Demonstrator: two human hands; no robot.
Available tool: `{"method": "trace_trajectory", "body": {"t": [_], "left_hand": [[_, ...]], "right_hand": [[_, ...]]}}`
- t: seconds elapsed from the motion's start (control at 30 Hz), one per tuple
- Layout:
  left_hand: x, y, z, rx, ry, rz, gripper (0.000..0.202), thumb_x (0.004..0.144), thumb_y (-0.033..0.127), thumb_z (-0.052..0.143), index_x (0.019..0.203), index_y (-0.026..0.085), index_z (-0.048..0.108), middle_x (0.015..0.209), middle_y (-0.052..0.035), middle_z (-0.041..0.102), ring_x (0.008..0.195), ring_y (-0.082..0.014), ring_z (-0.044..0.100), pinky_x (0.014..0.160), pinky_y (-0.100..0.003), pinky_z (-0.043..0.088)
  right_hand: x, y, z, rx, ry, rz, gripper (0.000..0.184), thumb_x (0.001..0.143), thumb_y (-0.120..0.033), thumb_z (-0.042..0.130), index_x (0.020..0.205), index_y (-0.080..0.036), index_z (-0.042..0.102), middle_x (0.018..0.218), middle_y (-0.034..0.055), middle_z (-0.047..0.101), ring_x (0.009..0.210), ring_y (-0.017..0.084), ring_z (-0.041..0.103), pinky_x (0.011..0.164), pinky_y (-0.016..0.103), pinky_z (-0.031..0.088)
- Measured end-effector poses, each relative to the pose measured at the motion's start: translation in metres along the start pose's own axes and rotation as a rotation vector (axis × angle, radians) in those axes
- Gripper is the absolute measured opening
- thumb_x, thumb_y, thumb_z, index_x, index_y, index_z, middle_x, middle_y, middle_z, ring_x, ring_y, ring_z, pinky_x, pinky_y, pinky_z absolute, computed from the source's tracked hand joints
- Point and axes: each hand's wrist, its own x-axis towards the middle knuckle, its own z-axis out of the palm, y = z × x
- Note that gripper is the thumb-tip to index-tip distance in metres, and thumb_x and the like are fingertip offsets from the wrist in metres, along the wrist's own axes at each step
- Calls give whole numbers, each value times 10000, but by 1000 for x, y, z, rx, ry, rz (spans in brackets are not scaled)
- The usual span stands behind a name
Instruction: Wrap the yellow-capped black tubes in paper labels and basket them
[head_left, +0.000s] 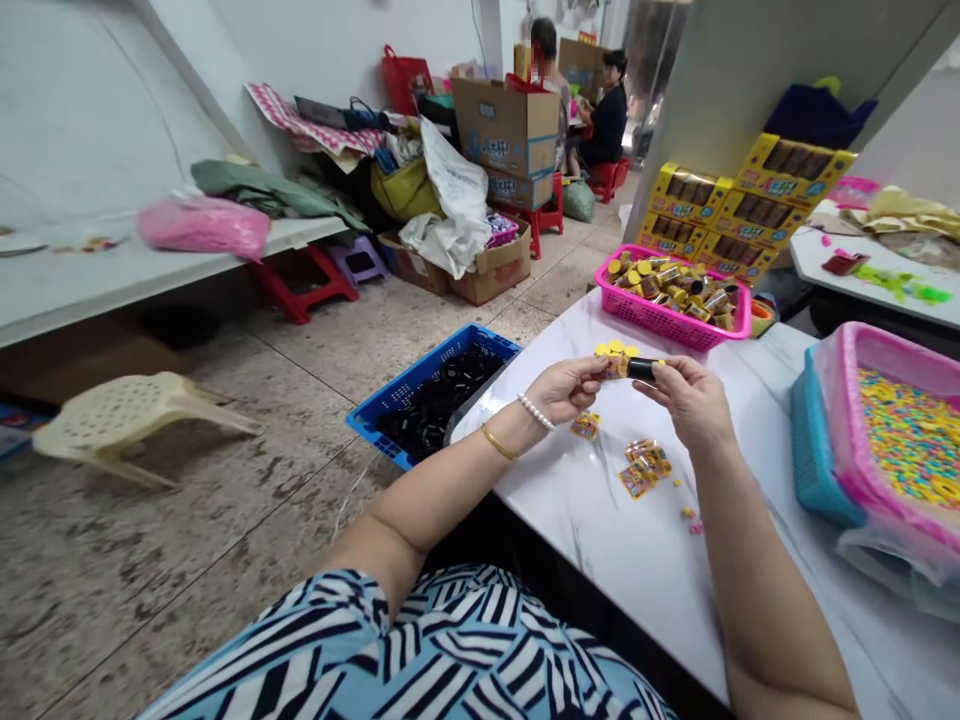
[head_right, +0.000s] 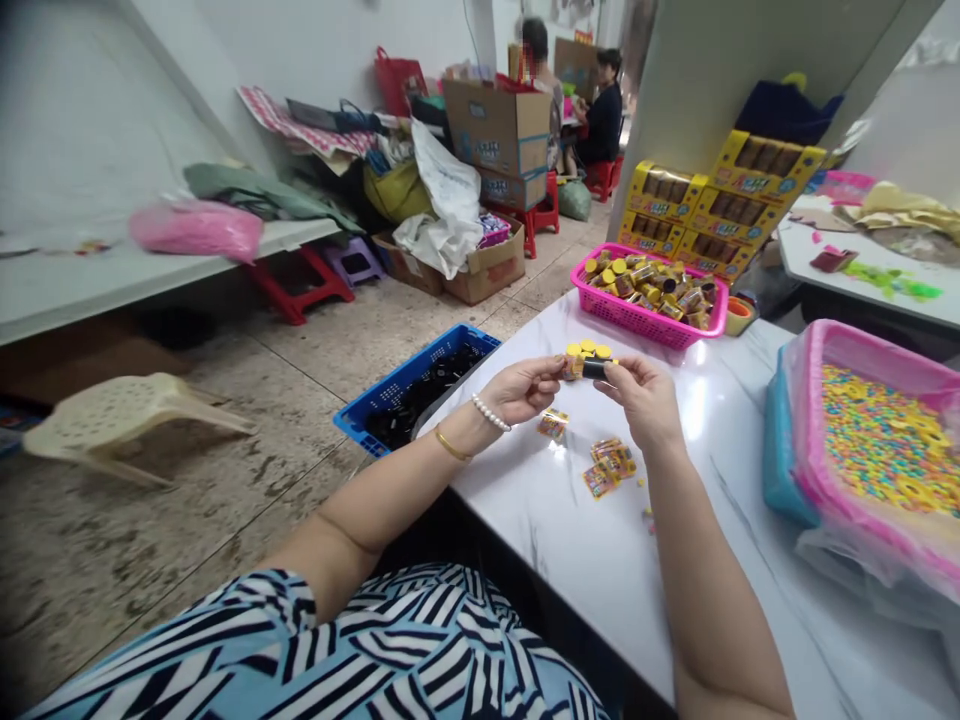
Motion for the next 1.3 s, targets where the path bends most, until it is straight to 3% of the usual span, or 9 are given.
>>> {"method": "trace_trajectory", "body": {"t": [0.13, 0.33, 0.57, 0.7, 0.8, 0.9, 1.0, 1.13, 1.3], "left_hand": [[8, 0, 21, 34, -11, 31, 137, 974, 84, 623, 843, 87, 664, 683, -3, 625, 389, 20, 361, 341, -85, 185], [12, -5, 27, 134, -2, 112, 95, 932, 149, 718, 921, 56, 733, 791, -77, 730, 417, 16, 413, 358, -108, 211], [-1, -7, 21, 225, 62, 222, 172, 856, 196, 822, 908, 45, 760, 793, -88, 731, 494, -13, 485, 387, -144, 188], [-11, -3, 21, 235, 98, 349, 337, 798, 287, 898, 1045, 108, 754, 926, -71, 755, 617, -50, 605, 474, -145, 371], [-12, 0, 18, 303, -26, 338, 543, 733, 384, 947, 1177, 160, 726, 964, -63, 757, 763, -135, 714, 610, -226, 526], [-8, -1, 18, 372, -157, 272, 564, 667, 405, 985, 1087, 109, 752, 885, -77, 749, 758, -149, 717, 659, -257, 537], [-2, -2, 27, 377, -194, 322, 513, 655, 375, 993, 1026, 102, 767, 868, -71, 749, 739, -118, 695, 691, -250, 523], [11, 6, 37, 417, -316, 342, 544, 673, 415, 979, 1091, 139, 765, 934, -74, 764, 764, -138, 714, 714, -284, 549], [37, 19, 21, 440, -329, 228, 593, 680, 442, 971, 1153, 160, 749, 966, -86, 780, 745, -145, 722, 684, -283, 539]], "right_hand": [[-2, -13, -8, -128, 40, -83, 344, 733, -451, 867, 873, -190, 693, 824, -1, 735, 779, 156, 733, 829, 375, 677], [-12, -20, -3, -282, 89, -324, 332, 803, -442, 821, 997, -206, 692, 1048, 70, 798, 976, 203, 770, 986, 389, 623], [-7, -19, -4, -71, -84, -202, 389, 741, -432, 881, 987, -221, 666, 911, -8, 758, 848, 153, 738, 854, 342, 637], [-6, -20, -9, -57, -92, -264, 367, 750, -351, 892, 1059, -235, 733, 983, 10, 771, 923, 160, 737, 920, 349, 618], [-10, -23, -9, -101, -159, -303, 370, 758, -316, 887, 1103, -256, 767, 1053, 24, 766, 988, 180, 739, 960, 373, 619], [-17, -29, -7, -319, -186, -481, 323, 800, -310, 850, 1116, -273, 792, 1157, 49, 733, 1066, 210, 724, 999, 405, 613], [-23, -37, -7, -598, -126, -689, 329, 869, -265, 782, 1196, -297, 769, 1183, 57, 739, 1074, 219, 714, 1015, 424, 597], [-21, -44, -14, -710, -2, -869, 341, 864, -219, 800, 1196, -277, 746, 1104, 47, 778, 1006, 225, 726, 941, 427, 609], [-9, -33, -20, -801, 52, -954, 275, 871, -195, 793, 1136, -264, 761, 1119, 74, 776, 1049, 244, 739, 944, 445, 622]]}}
